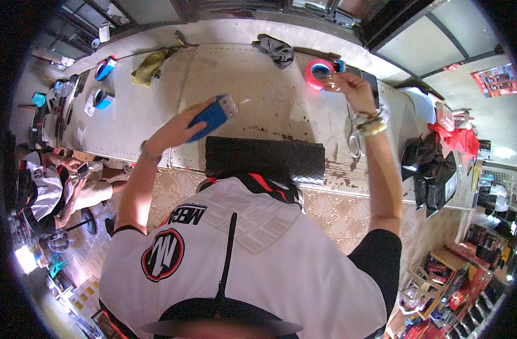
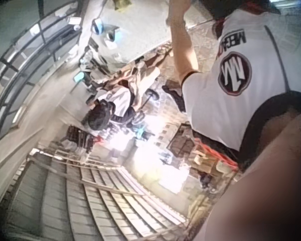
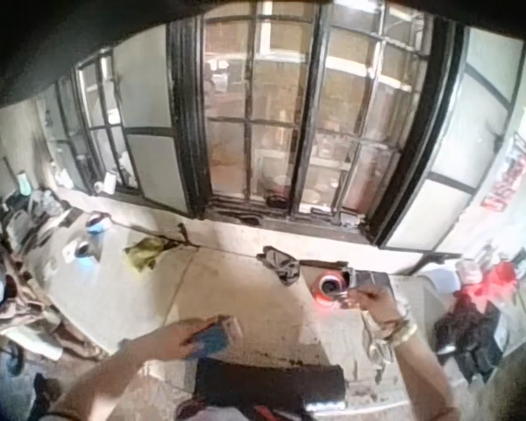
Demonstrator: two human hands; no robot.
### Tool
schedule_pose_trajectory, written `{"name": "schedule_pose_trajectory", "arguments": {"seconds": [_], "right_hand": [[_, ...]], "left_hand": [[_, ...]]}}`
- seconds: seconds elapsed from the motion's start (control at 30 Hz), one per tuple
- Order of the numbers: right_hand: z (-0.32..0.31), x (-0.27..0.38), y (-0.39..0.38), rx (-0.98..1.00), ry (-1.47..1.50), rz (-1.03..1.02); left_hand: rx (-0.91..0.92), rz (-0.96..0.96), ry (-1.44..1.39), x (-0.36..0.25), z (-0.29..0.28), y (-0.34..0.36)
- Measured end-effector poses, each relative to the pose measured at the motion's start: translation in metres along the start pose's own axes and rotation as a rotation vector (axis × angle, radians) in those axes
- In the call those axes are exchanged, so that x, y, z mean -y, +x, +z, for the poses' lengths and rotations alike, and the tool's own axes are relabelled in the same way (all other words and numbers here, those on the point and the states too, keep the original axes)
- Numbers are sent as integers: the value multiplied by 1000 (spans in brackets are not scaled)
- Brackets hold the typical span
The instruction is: The person cuts a cardboard box, wraps it in bubble wrap, and places it into a black plastic shipping bag. They seal the bag with tape, affix a shipping label, and place the finished parcel on the counter.
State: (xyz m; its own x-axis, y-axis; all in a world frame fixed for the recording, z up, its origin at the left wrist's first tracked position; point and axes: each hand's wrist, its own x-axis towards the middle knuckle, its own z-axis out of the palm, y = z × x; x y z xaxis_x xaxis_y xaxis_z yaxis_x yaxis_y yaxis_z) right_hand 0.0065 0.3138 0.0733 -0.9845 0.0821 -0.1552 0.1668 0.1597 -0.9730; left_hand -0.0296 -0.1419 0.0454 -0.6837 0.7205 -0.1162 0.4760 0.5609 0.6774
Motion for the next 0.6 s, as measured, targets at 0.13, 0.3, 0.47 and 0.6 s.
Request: {"name": "schedule_pose_trajectory", "arguments": {"seconds": [0.13, 0.3, 0.47, 0.6], "right_hand": [[116, -4, -31, -20, -372, -429], [224, 12, -42, -316, -568, -589], [222, 39, -73, -262, -418, -670], [201, 45, -66, 69, 371, -192]], "left_hand": [[-279, -241, 296, 59, 56, 70], [-506, -396, 482, 75, 106, 135], [-339, -657, 502, 105, 107, 146], [-330, -683, 446, 123, 119, 125]]}}
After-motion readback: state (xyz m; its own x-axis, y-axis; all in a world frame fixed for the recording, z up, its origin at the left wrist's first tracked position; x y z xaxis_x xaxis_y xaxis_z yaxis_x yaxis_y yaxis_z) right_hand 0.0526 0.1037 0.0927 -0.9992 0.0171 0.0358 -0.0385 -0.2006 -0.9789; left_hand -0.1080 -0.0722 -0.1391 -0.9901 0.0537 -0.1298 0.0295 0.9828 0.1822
